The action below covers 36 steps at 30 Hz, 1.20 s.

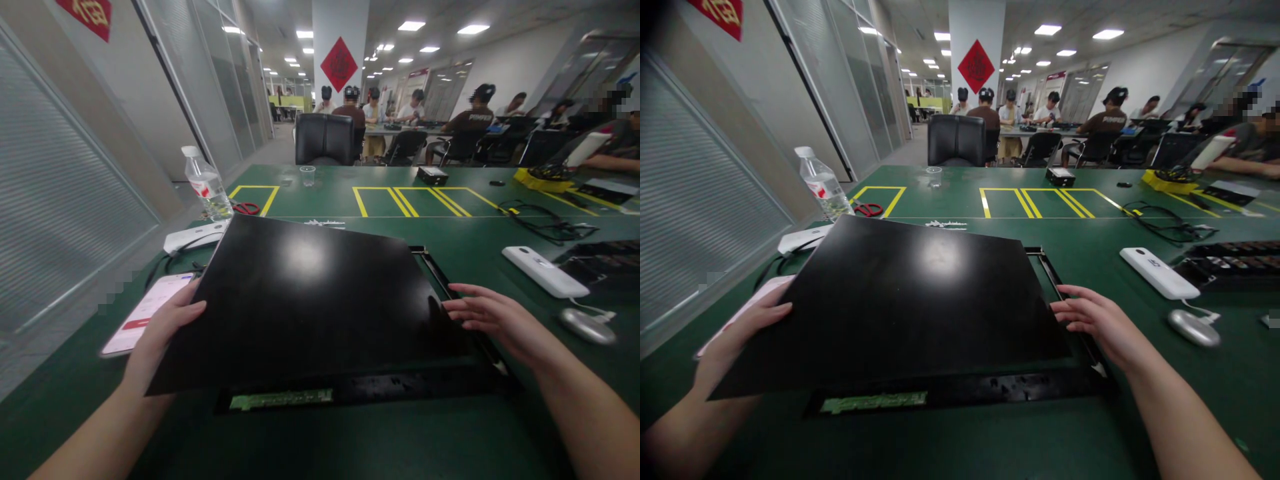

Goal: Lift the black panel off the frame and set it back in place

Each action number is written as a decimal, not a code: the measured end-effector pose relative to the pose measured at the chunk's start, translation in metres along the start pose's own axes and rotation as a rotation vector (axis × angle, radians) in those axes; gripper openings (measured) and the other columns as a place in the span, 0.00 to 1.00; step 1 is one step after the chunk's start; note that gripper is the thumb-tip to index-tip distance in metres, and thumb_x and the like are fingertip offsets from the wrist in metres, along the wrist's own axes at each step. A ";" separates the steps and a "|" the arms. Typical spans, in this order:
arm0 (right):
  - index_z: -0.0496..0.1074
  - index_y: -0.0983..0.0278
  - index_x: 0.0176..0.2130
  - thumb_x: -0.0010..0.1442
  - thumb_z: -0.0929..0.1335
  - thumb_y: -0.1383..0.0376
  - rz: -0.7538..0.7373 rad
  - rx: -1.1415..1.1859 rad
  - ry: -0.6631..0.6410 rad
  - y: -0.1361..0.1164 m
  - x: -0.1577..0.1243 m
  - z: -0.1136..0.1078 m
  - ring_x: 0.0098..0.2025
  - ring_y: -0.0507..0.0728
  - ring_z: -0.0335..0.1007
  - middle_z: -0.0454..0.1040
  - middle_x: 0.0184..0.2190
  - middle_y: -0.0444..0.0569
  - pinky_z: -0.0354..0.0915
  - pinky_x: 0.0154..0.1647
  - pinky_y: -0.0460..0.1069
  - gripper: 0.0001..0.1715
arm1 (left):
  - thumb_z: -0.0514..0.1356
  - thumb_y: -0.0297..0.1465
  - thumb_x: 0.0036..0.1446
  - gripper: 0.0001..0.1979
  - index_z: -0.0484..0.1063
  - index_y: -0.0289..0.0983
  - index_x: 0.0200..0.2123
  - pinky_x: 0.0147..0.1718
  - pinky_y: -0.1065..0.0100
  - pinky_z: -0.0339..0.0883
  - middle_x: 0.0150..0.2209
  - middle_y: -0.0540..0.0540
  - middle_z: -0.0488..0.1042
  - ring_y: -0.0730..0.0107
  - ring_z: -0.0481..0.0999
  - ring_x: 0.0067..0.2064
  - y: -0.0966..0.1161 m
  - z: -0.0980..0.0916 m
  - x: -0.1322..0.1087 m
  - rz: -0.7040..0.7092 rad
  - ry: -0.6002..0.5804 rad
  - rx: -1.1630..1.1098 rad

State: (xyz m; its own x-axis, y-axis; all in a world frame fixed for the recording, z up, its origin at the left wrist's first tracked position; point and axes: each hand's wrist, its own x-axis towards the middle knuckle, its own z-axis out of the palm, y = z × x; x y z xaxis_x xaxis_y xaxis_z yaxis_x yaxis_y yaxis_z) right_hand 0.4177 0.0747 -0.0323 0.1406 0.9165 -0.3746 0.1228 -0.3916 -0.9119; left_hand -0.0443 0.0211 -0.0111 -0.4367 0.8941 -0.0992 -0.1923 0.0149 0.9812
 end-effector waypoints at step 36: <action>0.71 0.63 0.43 0.50 0.70 0.54 -0.103 -0.268 0.222 0.008 0.019 -0.013 0.18 0.51 0.58 0.80 0.25 0.51 0.59 0.21 0.48 0.23 | 0.72 0.31 0.47 0.32 0.75 0.43 0.58 0.41 0.63 0.79 0.46 0.45 0.85 0.51 0.85 0.43 -0.019 0.020 -0.022 -0.234 -0.165 -0.053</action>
State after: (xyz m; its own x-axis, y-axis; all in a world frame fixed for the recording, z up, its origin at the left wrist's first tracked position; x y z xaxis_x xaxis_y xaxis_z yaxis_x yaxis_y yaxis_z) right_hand 0.4346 0.0879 -0.0447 0.3201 0.9237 -0.2106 0.3967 -0.3326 -0.8556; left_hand -0.0138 0.0098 -0.0241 -0.2270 0.9298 -0.2897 -0.3188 0.2101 0.9242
